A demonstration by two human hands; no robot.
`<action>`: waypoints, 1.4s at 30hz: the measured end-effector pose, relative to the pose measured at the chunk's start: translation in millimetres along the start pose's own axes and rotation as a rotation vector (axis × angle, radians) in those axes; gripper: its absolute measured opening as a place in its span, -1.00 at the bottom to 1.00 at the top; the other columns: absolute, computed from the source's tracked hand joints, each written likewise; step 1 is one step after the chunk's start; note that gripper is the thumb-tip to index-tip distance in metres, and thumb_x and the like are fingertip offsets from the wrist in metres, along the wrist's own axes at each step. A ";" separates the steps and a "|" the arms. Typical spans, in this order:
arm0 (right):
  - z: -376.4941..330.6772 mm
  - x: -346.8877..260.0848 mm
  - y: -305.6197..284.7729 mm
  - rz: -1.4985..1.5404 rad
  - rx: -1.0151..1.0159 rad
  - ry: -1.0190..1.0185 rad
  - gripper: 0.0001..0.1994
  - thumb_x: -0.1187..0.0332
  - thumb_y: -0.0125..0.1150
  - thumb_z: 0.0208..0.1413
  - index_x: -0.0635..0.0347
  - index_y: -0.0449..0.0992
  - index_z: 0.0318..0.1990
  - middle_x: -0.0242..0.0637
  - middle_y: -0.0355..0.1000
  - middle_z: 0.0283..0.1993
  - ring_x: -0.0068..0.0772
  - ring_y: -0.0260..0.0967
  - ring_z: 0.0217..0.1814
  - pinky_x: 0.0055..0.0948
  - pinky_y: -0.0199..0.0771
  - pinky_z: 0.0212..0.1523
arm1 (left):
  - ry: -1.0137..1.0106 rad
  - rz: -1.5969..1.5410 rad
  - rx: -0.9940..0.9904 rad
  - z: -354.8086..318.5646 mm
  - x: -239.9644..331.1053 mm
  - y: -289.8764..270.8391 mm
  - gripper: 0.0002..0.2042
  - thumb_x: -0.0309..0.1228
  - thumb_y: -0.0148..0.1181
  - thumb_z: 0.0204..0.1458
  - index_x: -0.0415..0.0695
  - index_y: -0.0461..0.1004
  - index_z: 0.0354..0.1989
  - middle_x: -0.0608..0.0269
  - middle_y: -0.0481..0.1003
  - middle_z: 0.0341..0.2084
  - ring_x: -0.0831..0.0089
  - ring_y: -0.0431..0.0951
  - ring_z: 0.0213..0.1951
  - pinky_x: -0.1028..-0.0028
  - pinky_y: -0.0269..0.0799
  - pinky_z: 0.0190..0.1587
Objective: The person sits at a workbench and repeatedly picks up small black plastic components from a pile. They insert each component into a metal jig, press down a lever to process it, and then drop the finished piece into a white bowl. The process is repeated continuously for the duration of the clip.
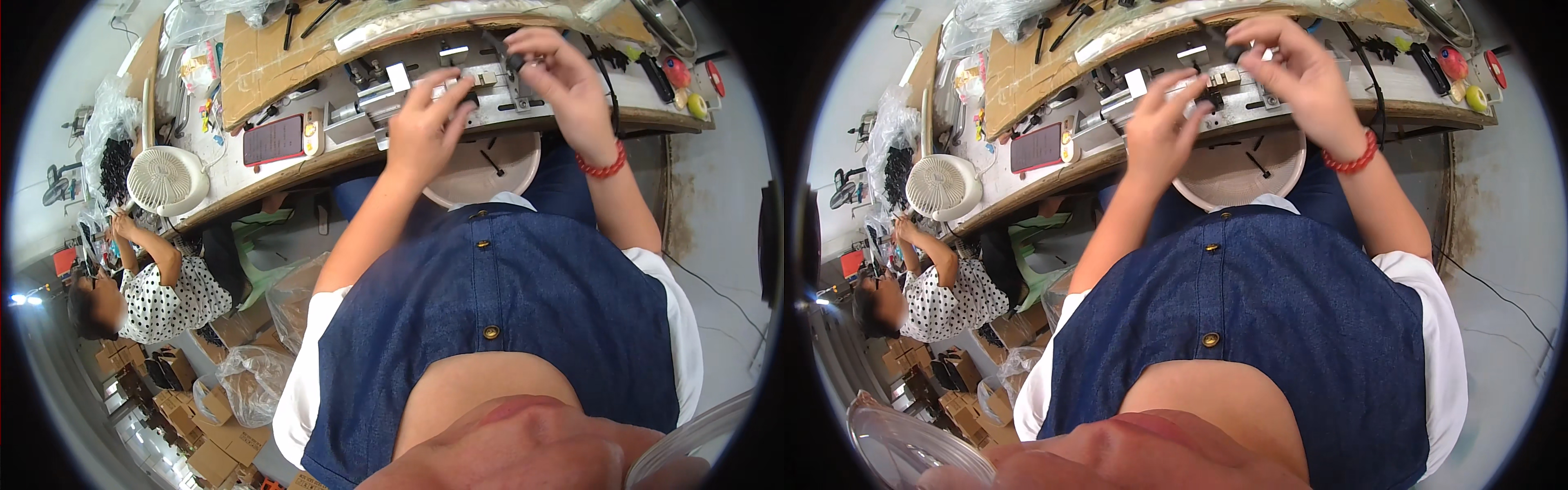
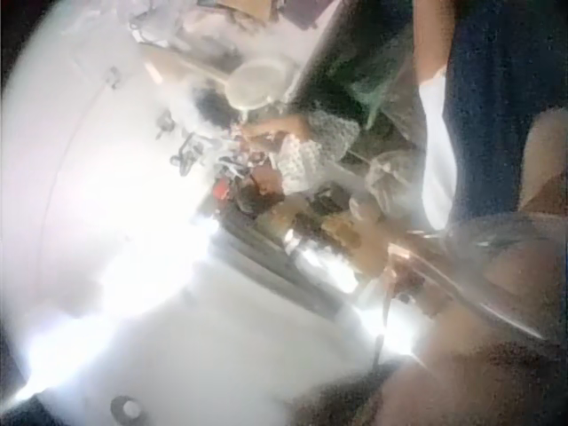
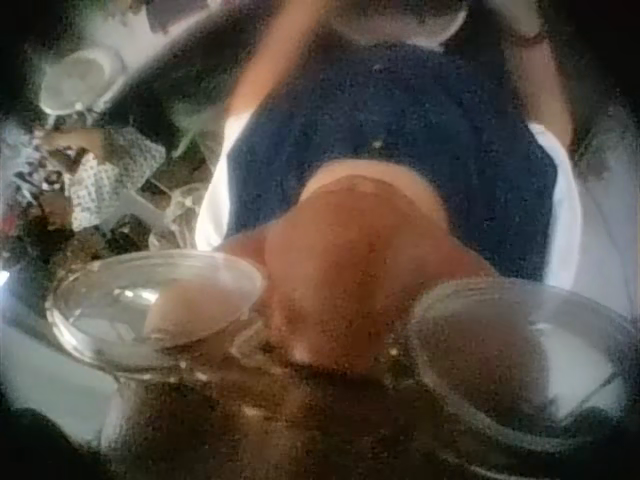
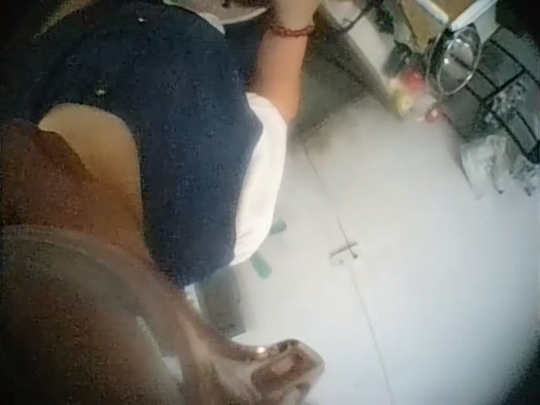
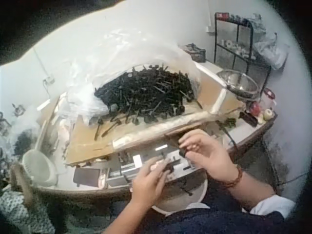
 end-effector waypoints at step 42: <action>-38.8 18.2 63.6 -0.986 -0.206 -0.339 -0.83 0.34 0.29 0.14 0.06 0.58 -0.12 -0.44 0.50 0.12 -0.26 0.34 0.16 -0.22 0.25 0.17 | -0.254 -0.841 0.240 71.3 -41.6 -76.3 -0.72 -0.42 0.30 0.24 -0.27 0.56 0.06 0.11 0.68 -0.12 0.65 0.57 -0.36 0.69 0.38 -0.36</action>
Point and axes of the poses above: each hand's wrist, its own z-axis towards the middle knuckle, its own y-axis out of the palm, x = y × z, the point moved 7 cm from there along z, towards the middle knuckle
